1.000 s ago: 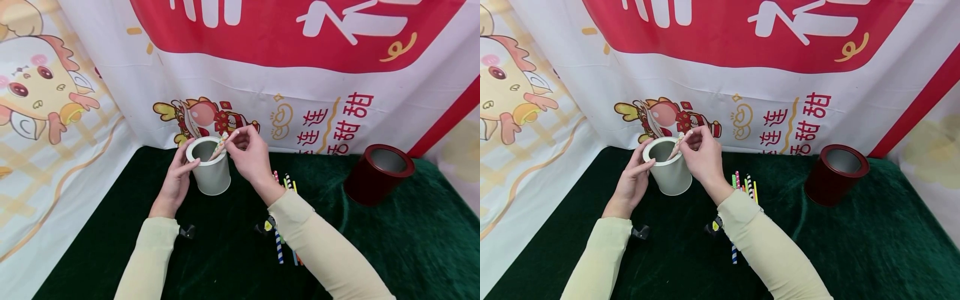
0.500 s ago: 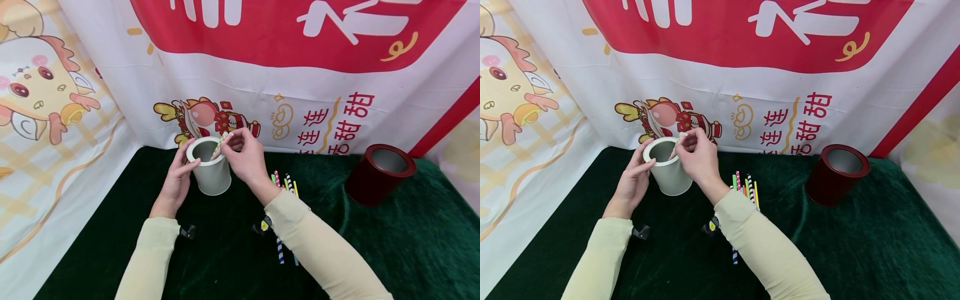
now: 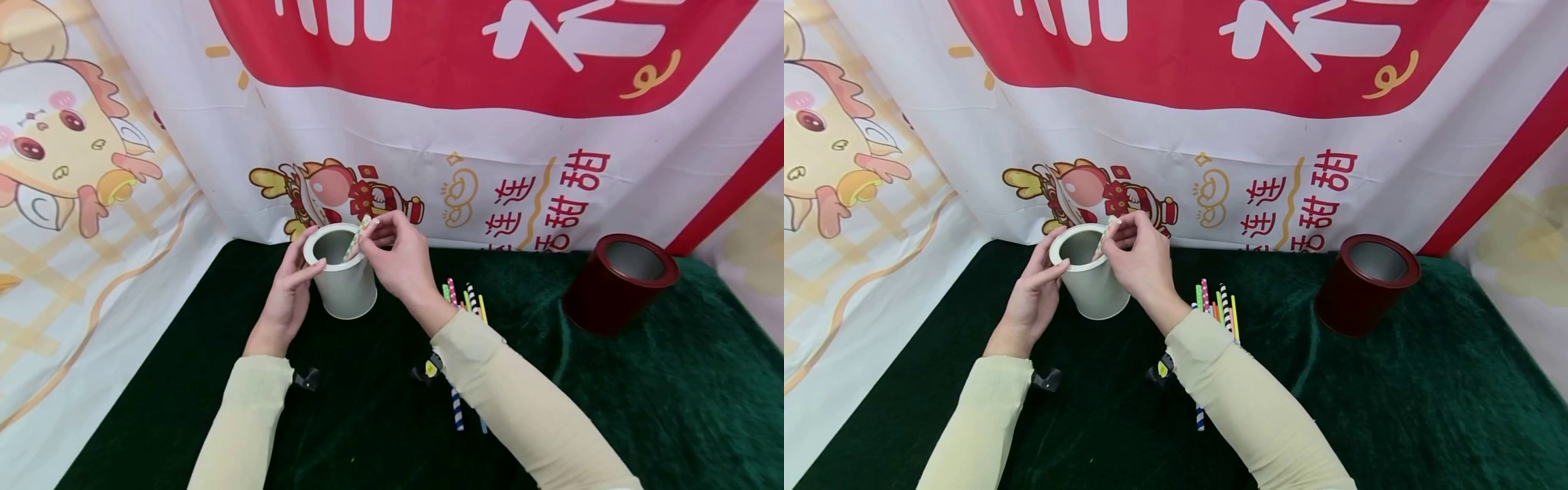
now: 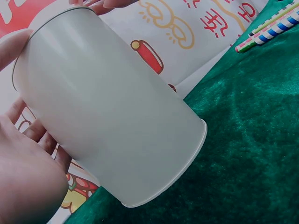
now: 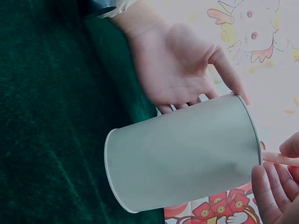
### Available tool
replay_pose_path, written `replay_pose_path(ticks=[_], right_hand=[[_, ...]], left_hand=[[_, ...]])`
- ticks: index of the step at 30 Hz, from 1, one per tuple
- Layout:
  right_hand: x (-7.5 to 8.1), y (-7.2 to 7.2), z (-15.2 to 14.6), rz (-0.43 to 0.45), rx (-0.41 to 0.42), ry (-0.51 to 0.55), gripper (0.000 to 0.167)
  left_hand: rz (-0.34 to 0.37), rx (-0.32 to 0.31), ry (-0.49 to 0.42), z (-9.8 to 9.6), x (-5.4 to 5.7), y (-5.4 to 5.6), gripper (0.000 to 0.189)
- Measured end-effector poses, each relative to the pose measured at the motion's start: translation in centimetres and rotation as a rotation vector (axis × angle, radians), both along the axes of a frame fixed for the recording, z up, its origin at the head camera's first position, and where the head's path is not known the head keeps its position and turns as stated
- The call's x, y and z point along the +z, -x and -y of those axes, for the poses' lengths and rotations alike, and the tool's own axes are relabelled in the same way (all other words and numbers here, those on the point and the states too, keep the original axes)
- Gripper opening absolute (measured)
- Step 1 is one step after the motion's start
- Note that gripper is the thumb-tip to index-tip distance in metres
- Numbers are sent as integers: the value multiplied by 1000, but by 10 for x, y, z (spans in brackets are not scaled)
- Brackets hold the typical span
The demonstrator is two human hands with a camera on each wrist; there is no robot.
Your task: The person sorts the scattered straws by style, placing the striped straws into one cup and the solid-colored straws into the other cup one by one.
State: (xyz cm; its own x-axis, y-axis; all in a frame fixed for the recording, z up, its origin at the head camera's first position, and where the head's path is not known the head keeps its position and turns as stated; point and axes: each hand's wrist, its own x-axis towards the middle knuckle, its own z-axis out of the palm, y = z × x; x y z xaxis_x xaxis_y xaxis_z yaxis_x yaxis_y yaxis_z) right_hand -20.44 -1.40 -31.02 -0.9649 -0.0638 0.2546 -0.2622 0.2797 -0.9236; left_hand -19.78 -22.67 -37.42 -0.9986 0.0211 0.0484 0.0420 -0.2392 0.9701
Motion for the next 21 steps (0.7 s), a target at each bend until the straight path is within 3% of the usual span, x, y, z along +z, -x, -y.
replay_pose_path(ticks=[21], right_hand=[[-6,3,2,-64,21,-47,21]], left_hand=[[-8,-3,-8,0,0,0,57]])
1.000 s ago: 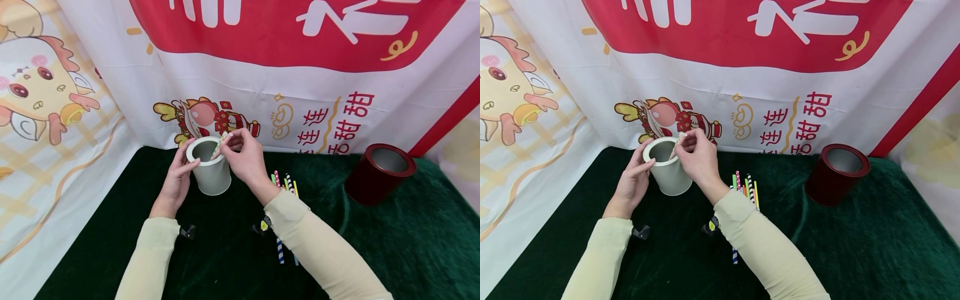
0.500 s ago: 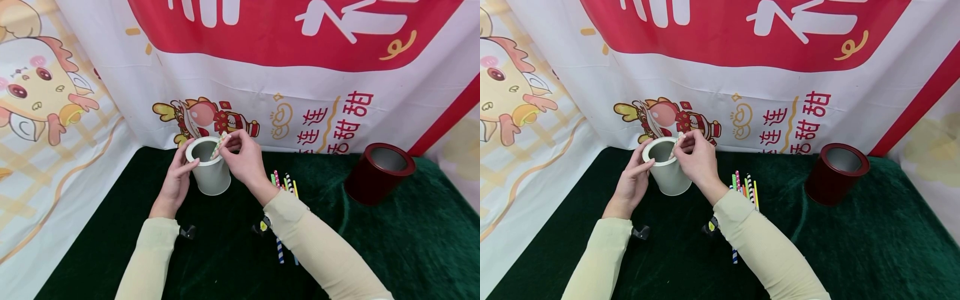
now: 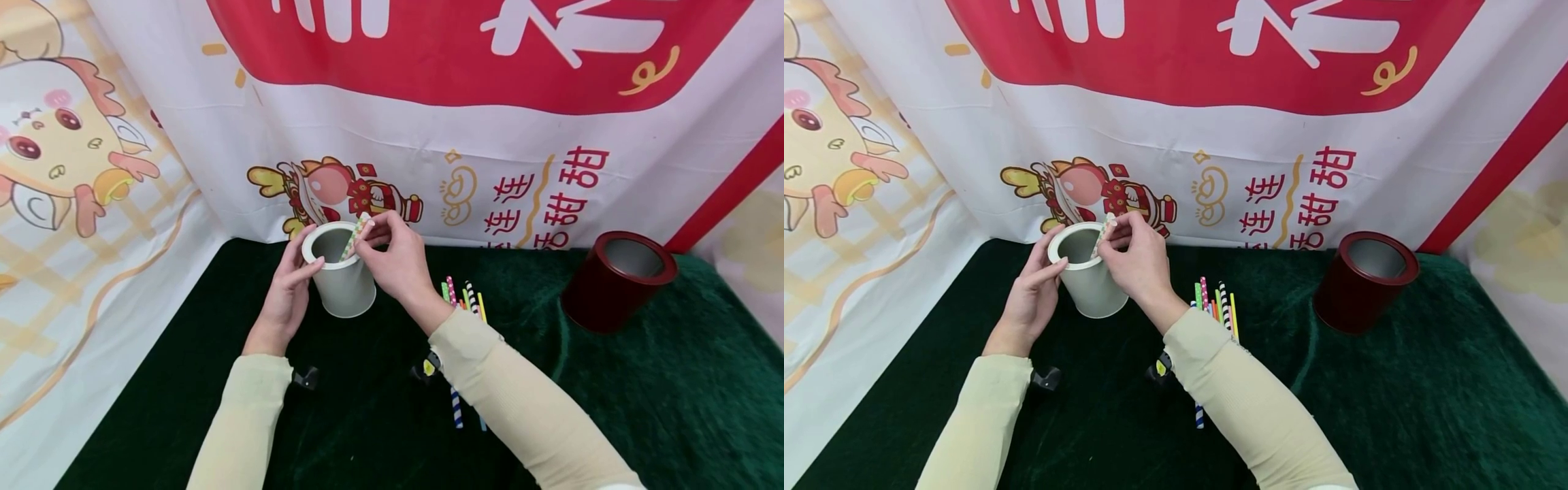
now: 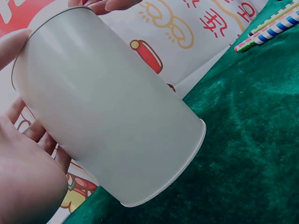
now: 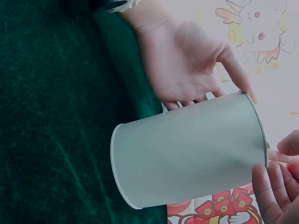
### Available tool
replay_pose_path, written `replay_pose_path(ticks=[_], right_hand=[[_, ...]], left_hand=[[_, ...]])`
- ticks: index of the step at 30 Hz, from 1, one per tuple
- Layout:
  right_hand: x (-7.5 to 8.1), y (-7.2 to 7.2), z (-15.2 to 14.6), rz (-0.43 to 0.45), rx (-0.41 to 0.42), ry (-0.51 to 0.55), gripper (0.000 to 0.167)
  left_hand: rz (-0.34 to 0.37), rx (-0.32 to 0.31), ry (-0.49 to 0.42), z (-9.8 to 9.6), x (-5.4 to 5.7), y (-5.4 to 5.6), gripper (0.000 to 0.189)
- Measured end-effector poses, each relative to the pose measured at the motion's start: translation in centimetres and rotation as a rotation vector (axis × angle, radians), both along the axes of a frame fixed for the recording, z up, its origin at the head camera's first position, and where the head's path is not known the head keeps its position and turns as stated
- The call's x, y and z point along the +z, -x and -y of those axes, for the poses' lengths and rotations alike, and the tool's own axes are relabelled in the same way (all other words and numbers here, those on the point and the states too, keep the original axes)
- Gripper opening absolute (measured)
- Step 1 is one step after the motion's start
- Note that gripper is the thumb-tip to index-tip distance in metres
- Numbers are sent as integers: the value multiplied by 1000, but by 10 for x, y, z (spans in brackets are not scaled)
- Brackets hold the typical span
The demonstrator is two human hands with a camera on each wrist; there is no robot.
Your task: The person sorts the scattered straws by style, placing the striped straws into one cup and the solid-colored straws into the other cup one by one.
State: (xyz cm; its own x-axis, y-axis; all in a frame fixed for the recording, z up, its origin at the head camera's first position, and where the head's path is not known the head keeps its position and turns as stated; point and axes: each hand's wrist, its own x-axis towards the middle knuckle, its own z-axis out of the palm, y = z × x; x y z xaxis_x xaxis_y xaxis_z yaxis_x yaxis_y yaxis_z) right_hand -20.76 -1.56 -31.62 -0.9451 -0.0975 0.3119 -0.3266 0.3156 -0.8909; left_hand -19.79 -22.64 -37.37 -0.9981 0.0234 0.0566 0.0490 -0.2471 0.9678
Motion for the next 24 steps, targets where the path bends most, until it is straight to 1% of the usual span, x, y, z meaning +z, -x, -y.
replay_pose_path(ticks=[8,13,17,20,22,24], right_hand=[[1,-2,-1,6,-3,16,21],[3,-5,-4,53,-12,46,25],[5,-7,-10,95,-11,82,29],[5,-10,-17,109,-15,111,29],[4,-12,-23,121,-14,144,31],[4,-14,-31,135,-5,199,32]], left_hand=[[4,-2,-4,0,0,0,58],[0,-3,0,0,0,1,59],[-9,0,-4,1,0,1,60],[-13,0,-7,1,-1,1,60],[-14,-1,-9,1,-1,1,61],[-15,1,-9,1,-1,1,60]])
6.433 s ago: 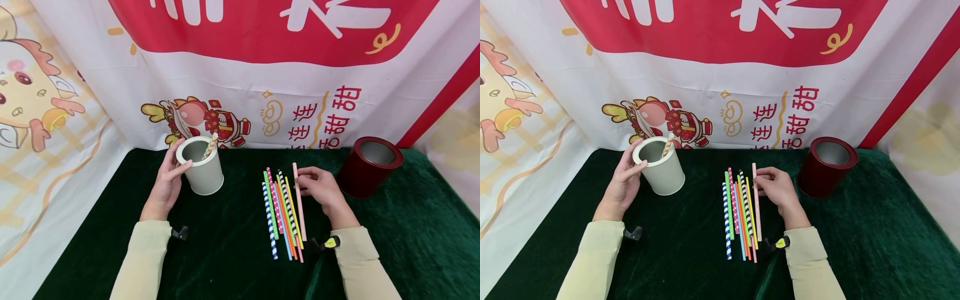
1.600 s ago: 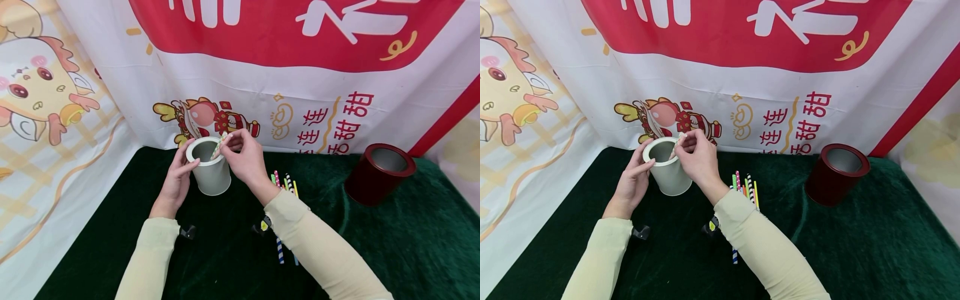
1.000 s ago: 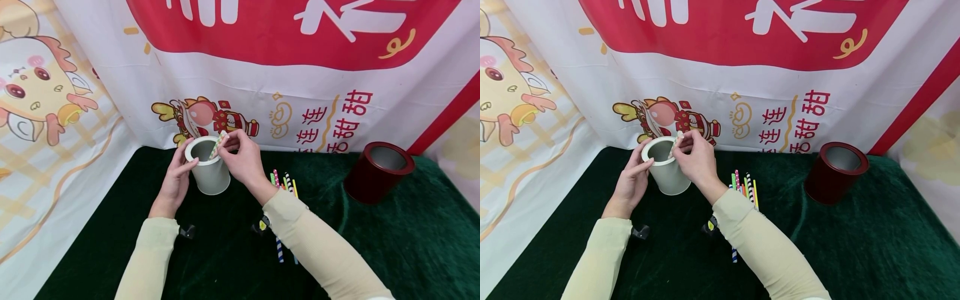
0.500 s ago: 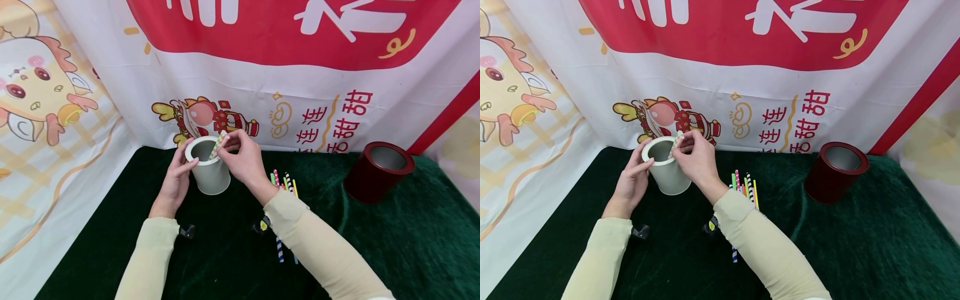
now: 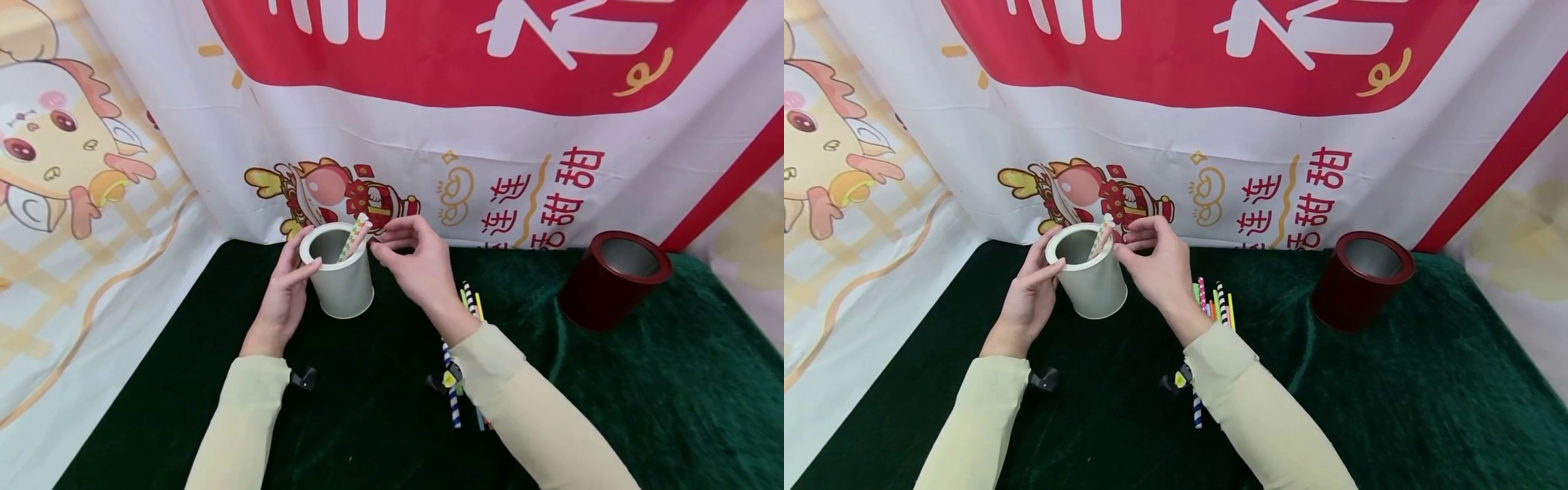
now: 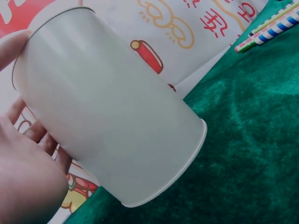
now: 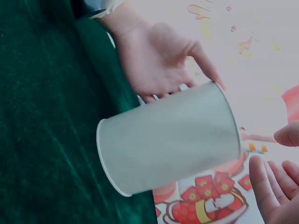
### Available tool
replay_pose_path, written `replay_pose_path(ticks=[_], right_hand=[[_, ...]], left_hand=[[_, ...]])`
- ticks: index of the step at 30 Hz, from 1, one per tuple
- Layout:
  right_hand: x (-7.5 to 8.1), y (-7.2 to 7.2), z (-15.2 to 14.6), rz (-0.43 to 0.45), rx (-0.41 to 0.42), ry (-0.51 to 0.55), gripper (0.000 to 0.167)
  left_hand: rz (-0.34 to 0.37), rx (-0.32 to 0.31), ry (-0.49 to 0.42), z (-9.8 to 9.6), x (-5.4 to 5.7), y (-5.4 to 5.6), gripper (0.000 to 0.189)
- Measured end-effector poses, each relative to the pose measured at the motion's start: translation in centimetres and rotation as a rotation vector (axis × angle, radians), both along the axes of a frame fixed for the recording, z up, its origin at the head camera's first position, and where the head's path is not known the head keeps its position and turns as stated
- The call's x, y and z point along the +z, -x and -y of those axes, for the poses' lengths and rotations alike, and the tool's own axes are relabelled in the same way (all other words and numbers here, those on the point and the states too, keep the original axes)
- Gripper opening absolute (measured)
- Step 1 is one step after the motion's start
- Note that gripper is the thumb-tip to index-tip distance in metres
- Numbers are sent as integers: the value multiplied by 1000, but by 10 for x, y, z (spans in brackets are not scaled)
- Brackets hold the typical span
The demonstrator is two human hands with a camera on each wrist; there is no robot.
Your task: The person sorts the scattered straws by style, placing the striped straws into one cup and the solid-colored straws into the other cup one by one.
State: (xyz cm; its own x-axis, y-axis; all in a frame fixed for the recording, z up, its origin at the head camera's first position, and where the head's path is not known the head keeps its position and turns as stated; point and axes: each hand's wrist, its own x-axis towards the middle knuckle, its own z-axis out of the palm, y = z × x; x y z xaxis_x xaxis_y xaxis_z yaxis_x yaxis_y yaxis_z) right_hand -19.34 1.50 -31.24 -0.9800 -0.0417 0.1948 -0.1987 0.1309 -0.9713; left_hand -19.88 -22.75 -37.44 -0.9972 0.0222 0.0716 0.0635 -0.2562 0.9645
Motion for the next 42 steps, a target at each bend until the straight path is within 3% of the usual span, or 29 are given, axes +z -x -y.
replay_pose_path(ticks=[4,8,18,24,28,42], right_hand=[[-3,-5,-19,41,10,86,34],[-11,-10,-42,84,0,102,32],[-39,-19,-95,213,-108,55,30],[-54,-24,-115,279,-177,20,32],[-61,-24,-125,323,-199,4,37],[-79,-14,-144,469,-133,-164,35]], left_hand=[[1,10,15,1,2,0,58],[10,21,56,3,5,-1,55],[-31,39,69,3,11,-4,61],[-75,31,77,2,11,-5,62],[-66,24,101,1,11,-4,63],[-39,3,135,3,9,-1,62]])
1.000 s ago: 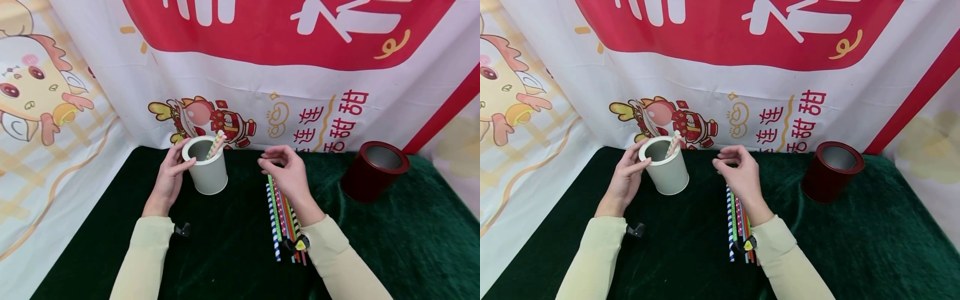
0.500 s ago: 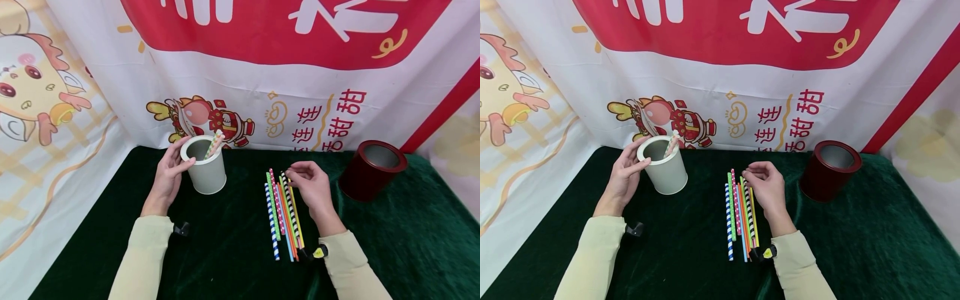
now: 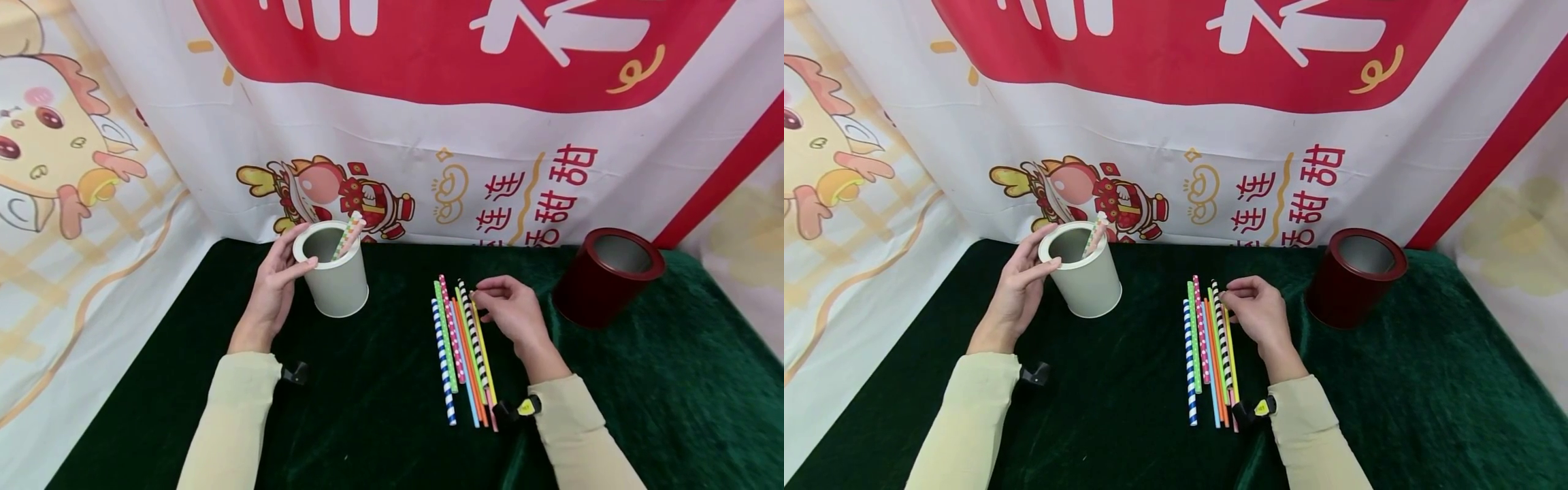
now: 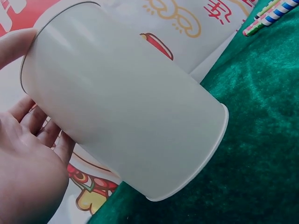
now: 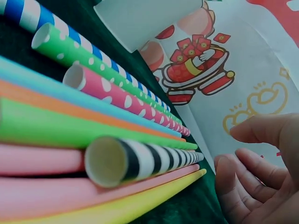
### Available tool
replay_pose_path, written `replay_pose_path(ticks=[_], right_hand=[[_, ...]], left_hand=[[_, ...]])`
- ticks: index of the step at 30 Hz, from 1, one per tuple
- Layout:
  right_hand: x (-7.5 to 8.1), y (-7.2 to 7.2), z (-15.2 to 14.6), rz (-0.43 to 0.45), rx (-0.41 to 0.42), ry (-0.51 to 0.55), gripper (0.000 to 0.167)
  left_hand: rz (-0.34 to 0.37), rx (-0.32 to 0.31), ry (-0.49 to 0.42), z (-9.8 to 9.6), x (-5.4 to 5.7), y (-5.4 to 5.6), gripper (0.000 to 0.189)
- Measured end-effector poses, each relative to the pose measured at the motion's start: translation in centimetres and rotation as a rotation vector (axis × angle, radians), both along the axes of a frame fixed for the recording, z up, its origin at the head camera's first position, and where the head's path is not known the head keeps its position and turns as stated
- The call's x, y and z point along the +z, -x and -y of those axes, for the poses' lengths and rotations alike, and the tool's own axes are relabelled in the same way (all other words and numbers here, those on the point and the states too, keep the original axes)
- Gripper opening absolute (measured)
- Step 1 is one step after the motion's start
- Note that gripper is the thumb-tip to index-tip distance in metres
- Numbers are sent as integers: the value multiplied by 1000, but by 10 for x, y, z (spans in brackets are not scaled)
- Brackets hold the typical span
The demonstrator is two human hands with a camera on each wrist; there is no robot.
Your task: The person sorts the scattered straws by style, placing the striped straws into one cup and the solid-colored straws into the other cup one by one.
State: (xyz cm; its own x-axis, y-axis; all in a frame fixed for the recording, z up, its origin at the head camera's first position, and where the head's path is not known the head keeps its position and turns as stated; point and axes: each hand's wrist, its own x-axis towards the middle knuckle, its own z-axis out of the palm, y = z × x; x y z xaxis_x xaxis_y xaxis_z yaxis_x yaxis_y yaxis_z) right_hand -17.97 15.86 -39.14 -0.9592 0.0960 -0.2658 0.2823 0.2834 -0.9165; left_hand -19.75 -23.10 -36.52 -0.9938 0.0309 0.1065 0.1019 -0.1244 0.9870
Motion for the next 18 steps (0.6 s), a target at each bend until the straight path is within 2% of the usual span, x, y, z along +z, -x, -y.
replay_pose_path(ticks=[8,18], right_hand=[[-5,3,1,17,76,-102,35],[-6,3,4,17,115,-222,31]], left_hand=[[-7,3,-2,1,-1,1,61],[-25,18,18,-2,-2,0,62]])
